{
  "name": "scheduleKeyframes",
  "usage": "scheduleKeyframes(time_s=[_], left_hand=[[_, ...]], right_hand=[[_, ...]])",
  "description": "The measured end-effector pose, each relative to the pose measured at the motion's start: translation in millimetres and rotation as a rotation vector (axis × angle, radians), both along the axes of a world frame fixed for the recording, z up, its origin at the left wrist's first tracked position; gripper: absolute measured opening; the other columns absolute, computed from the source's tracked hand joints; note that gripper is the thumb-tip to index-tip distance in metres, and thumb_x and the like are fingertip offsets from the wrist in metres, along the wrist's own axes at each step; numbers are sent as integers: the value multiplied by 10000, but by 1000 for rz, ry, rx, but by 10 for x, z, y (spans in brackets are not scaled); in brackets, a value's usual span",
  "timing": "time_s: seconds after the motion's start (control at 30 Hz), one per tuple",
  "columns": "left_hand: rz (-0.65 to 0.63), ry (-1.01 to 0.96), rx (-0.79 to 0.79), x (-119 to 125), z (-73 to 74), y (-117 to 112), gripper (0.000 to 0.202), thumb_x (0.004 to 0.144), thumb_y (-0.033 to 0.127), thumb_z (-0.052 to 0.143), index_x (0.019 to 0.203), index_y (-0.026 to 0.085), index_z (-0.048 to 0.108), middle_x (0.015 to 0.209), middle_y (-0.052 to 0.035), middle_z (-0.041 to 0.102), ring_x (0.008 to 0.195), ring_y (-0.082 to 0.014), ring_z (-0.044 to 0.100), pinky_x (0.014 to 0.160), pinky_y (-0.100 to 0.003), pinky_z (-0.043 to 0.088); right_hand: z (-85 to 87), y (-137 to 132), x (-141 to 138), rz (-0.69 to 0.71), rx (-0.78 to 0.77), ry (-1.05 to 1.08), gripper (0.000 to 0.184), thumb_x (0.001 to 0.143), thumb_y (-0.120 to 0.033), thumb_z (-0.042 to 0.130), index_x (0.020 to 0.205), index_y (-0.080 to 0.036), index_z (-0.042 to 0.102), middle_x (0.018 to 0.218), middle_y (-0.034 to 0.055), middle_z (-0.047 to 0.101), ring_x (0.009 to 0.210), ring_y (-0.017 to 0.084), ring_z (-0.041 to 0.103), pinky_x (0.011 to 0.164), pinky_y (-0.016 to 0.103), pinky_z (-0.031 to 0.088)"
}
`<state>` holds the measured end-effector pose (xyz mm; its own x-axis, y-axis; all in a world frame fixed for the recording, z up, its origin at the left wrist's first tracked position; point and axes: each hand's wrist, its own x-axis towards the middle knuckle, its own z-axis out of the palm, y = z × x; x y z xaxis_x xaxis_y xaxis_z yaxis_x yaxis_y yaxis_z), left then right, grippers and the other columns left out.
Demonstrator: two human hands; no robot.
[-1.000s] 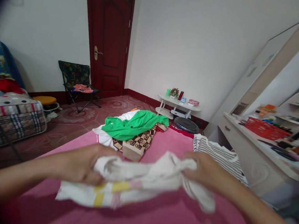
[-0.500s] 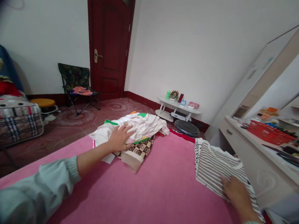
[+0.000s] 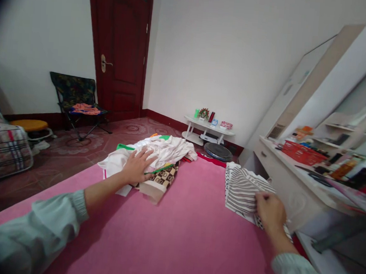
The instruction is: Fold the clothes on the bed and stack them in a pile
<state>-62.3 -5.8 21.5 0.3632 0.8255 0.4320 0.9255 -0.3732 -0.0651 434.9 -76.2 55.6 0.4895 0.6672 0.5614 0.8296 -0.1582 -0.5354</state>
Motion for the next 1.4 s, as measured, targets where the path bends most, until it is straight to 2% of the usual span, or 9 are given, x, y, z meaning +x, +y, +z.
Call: scheduleKeyframes(time_s=[0.13,0.27,0.33,0.53,0.73,0.87,1.03,1.27,1.4], left_hand=[[0,1,-13,-9,-19,16,733,734,497,606,1410,286,414,1544,-87,254,1408,-360,165,1104,-568,107],[-24,-40,-76,-6,93,-34,732,719,481,631,1398,289,436,1542,-95,258,1409,-373,170,1093,-606,123],[-22,-124,-68,50,202,-144,609,761,462,601,1340,300,510,1534,-90,276,1413,-371,165,1084,-620,152],[-387,-334,-174,516,302,-883,390,886,363,466,1245,265,582,1455,-62,398,1317,-219,398,1094,-383,320],[-488,-212,-437,829,201,-1360,726,753,321,624,1426,303,350,1358,-89,493,1187,-273,514,967,-408,439],[-424,-135,-516,794,312,-1347,532,730,283,595,1258,271,539,1108,-72,645,992,-266,611,850,-393,482],[-450,-49,-555,662,410,-1405,361,620,206,600,973,261,652,973,-35,679,932,-255,618,814,-354,464],[-482,-276,-445,466,559,-1446,250,593,99,496,805,213,564,865,-6,609,783,-163,570,701,-253,418],[-395,-418,-256,135,714,-1375,138,642,91,453,717,205,466,747,11,543,699,-140,520,652,-236,391]], right_hand=[[393,-407,-995,301,78,14,249,733,-422,497,685,-198,596,993,94,677,880,234,601,800,352,427],[493,-1095,-2042,830,-281,-17,139,785,-259,528,705,-193,621,792,22,673,754,157,590,703,253,412],[452,-1312,-2297,930,-418,40,136,798,-226,532,740,-197,651,696,-8,651,655,129,569,629,227,393],[-14,-1026,-1797,527,-108,200,197,839,-307,476,875,-199,636,911,61,680,857,209,614,732,293,459],[-535,-837,-1380,529,-361,74,414,781,-377,556,1159,-212,597,966,50,656,729,190,604,701,317,469],[-493,-880,-1442,454,-506,-52,329,823,-436,533,1047,-223,644,764,20,647,731,206,608,652,288,412],[-419,-841,-1534,332,-557,-190,497,866,-412,511,1339,-263,475,760,34,670,752,222,633,633,277,374],[-410,-835,-1561,300,-510,-207,188,854,-310,476,809,-256,650,667,2,654,641,163,593,544,230,296],[-204,-888,-1259,137,-191,19,192,809,-356,511,738,-227,635,615,-4,620,585,158,565,523,233,327]])
